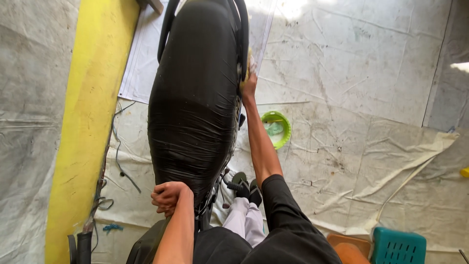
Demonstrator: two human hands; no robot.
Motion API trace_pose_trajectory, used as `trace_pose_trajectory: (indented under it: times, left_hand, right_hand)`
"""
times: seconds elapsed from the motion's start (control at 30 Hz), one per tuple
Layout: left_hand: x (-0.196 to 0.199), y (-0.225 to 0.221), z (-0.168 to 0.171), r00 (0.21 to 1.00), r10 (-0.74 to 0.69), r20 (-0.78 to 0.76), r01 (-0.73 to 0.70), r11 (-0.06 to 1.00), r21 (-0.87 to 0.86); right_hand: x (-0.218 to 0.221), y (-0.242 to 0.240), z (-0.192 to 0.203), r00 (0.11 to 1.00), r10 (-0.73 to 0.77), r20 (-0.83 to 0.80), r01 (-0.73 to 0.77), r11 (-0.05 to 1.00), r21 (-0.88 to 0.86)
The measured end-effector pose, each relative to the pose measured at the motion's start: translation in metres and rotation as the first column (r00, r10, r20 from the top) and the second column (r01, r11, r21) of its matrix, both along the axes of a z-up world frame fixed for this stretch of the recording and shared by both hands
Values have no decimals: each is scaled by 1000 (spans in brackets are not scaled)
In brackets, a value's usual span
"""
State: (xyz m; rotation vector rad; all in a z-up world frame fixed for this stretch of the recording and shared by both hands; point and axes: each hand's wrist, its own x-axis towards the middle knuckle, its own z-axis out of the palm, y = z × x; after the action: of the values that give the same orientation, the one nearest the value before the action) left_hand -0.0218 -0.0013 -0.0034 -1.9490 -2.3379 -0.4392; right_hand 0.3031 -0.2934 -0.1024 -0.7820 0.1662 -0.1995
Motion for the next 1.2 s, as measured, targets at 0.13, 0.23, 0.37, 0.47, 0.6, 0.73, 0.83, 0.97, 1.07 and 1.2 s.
trace_pose_trajectory:
  times: [0.13, 0.23, 0.37, 0.47, 0.6, 0.73, 0.83, 0.97, 1.07, 1.2]
  left_hand:
    - [27, -11, 26, 1000, -24, 11, 24, 1000, 8]
    - [-21, 38, -122, 1000, -24, -1, 24, 1000, 11]
    - [16, -3, -7, 999, -37, -1, 37, 999, 17]
    - [28, -11, 7, 999, -34, 13, 34, 999, 1]
    - [14, -6, 11, 1000, -27, -10, 27, 1000, 5]
    - [14, 0, -6, 999, -35, 3, 35, 999, -7]
    - [19, -2, -2, 999, -32, 18, 33, 999, -16]
    - [16, 0, -2, 999, -38, 12, 38, 999, -18]
    - [16, 7, -18, 999, -41, 26, 41, 999, -24]
    - [14, 0, -9, 1000, -26, 5, 26, 999, -31]
  right_hand:
    - [14, -3, 5, 997, -31, 67, 27, 998, 64]
    - [16, 2, 34, 995, -38, 97, 28, 993, 111]
    - [24, -6, -24, 991, -86, 101, 83, 996, 40]
    - [19, -4, 8, 986, -116, 123, 123, 991, -51]
    - [1, 4, 7, 982, -152, 114, 168, 974, -151]
    - [5, -3, -3, 969, -198, 145, 231, 938, -259]
    - [-12, 8, 38, 959, -222, 175, 270, 902, -336]
    - [-25, 7, -2, 946, -261, 193, 320, 844, -429]
    - [-28, 8, -4, 932, -285, 225, 361, 791, -494]
    - [-48, 20, 32, 926, -296, 234, 378, 717, -585]
